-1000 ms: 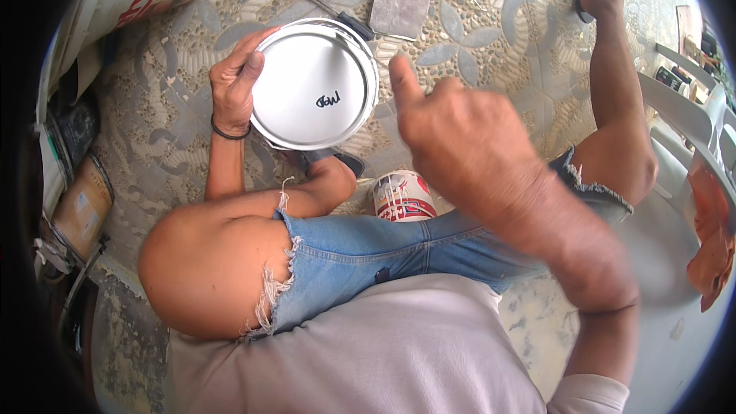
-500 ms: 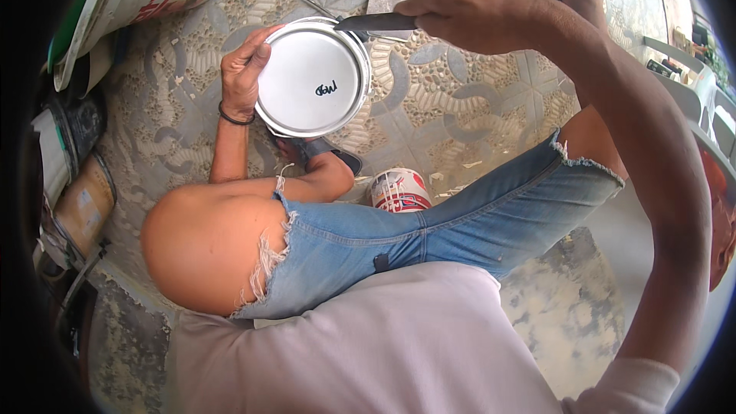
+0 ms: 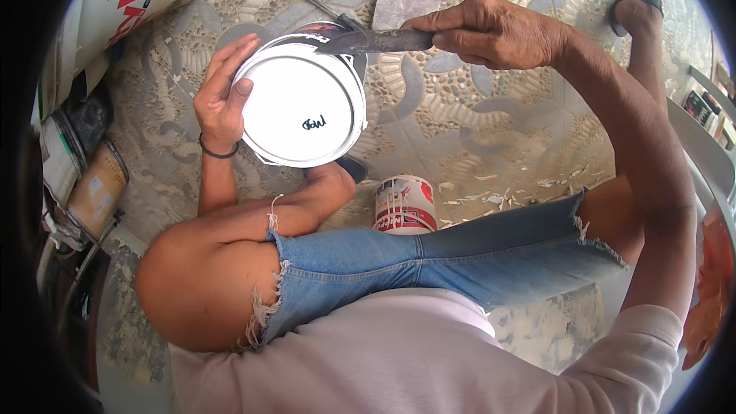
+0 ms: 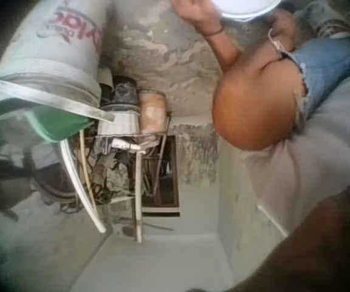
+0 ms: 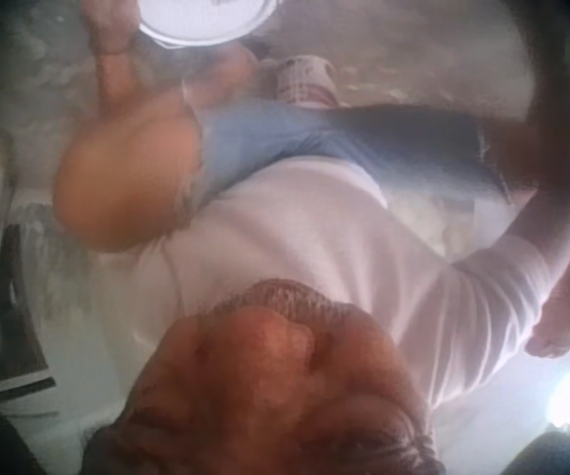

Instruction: The person opens a sealed paint can using a screwdriver and then stirs the orange paint with a wooden stick. They also handle other paint containers nearby.

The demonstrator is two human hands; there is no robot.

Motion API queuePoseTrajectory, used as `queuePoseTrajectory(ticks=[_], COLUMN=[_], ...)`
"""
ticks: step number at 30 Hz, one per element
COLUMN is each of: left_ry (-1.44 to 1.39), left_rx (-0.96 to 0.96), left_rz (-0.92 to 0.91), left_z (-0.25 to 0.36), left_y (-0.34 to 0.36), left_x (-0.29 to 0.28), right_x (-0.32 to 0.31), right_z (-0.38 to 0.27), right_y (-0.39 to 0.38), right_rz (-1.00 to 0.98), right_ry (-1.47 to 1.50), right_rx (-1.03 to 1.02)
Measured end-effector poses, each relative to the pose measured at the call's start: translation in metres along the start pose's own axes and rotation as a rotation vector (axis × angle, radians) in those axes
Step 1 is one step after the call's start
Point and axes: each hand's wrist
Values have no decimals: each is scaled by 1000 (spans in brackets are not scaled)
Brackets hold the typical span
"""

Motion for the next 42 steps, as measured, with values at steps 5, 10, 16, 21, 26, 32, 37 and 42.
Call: queuePoseTrajectory(ticks=[5,10,16,21,26,32,37,42], left_ry=[279,415,272,97,-534,-494,-454,-270], left_rx=[53,191,524,658,262,309,333,487], left_rz=[-20,-23,-124,-181,-69,-94,-122,-2], left_z=[24,46,59,47,35,26,28,31], left_y=[5,19,40,46,48,50,55,40], left_x=[2,17,44,64,62,56,59,46], right_x=[12,68,111,92,74,66,56,53], right_z=[-6,-79,-157,-201,-243,-246,-242,-266], right_y=[-9,-41,-46,-37,-23,-10,16,5], right_rz=[126,280,296,276,741,1024,1044,1361], right_ry=[-193,-799,-955,-1082,-939,-759,-755,-1000], right_rx=[-125,-15,146,147,31,-234,-335,-392])
Point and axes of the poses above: each hand's wrist, its own y-axis towards the middle knuckle, its own x-axis out of the palm, z = x × y, and after that the axes turned 8 degrees about -y, right-handed
